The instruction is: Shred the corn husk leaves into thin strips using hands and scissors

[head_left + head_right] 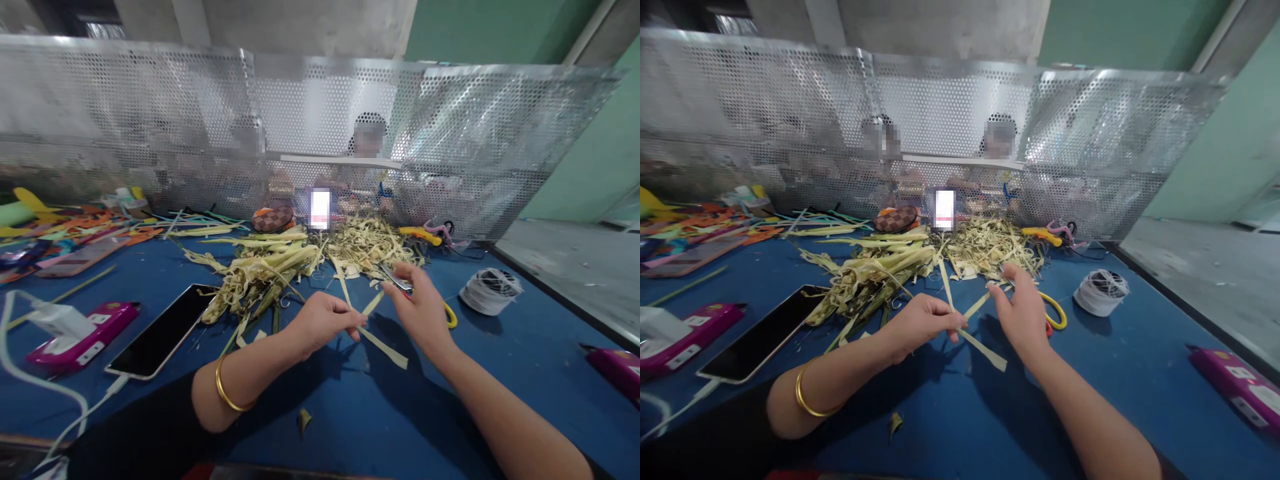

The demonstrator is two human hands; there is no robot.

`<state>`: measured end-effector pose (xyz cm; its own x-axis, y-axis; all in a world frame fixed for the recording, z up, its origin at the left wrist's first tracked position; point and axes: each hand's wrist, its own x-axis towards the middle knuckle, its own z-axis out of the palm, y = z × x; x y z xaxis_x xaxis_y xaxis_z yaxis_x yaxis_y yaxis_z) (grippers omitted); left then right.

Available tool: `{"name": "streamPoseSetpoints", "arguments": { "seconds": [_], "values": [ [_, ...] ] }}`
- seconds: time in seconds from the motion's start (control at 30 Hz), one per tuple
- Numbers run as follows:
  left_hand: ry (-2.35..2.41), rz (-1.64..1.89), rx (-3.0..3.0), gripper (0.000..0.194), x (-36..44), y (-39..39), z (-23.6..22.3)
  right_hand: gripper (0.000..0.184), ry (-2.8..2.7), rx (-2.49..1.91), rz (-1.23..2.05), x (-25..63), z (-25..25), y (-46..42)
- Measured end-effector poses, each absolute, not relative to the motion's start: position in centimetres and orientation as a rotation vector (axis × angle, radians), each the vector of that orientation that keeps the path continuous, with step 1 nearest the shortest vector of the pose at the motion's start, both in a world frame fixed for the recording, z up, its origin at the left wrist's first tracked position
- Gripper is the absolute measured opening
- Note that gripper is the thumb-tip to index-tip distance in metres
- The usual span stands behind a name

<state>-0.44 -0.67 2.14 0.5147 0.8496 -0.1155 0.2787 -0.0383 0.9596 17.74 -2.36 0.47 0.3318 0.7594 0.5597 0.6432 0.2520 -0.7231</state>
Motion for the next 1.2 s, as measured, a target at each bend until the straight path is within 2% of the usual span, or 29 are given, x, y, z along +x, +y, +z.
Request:
{"name": "streamPoseSetpoints", "arguments": {
  "seconds": [0.07, 0.1, 0.17, 0.27, 0.33, 0.5, 0.73, 0.87, 1.03, 1.2],
  "values": [
    [0.964, 0.588, 1.645, 0.03, -0.3, -0.8, 1.8, 0.027, -1.537, -1.417, -0.201, 17.7, 1.0, -2.8],
    [0.949, 0.567, 1.681, 0.031, -0.3, -0.8, 1.6, 0.023, -1.653, -1.384, -0.205, 17.4, 1.2, -3.1],
    [0.926, 0.518, 1.747, 0.033, -0.2, -0.8, 1.1, 0.022, -1.847, -1.333, 0.071, 16.6, 1.2, -3.5],
    [0.903, 0.483, 1.797, 0.035, -0.2, -0.8, 0.5, 0.026, -1.801, -1.333, 0.6, 15.5, 0.8, -3.8],
    [0.883, 0.49, 1.793, 0.034, -0.2, -0.8, 0.5, 0.026, -1.661, -1.343, 0.716, 15.2, 0.5, -3.8],
    [0.88, 0.504, 1.806, 0.027, 0.0, -1.1, 1.1, 0.025, -1.493, -1.286, 0.648, 15.0, 0.2, -3.8],
    [0.843, 0.481, 1.784, 0.026, 0.2, -1.3, 1.1, 0.025, -1.538, -1.269, 0.49, 14.5, -0.2, -3.7],
    [0.873, 0.529, 1.572, 0.024, 0.1, -1.1, 1.6, 0.027, -1.808, -1.259, 0.375, 16.5, 0.5, -2.9],
    [0.854, 0.594, 1.356, 0.043, -0.3, -0.6, 2.1, 0.022, -2.248, -1.166, 0.284, 19.8, 1.6, -2.3],
    [0.857, 0.526, 1.416, 0.028, -0.5, -0.5, 2.2, 0.029, -2.315, -1.093, 0.157, 19.9, 1.6, -2.2]
  ]
}}
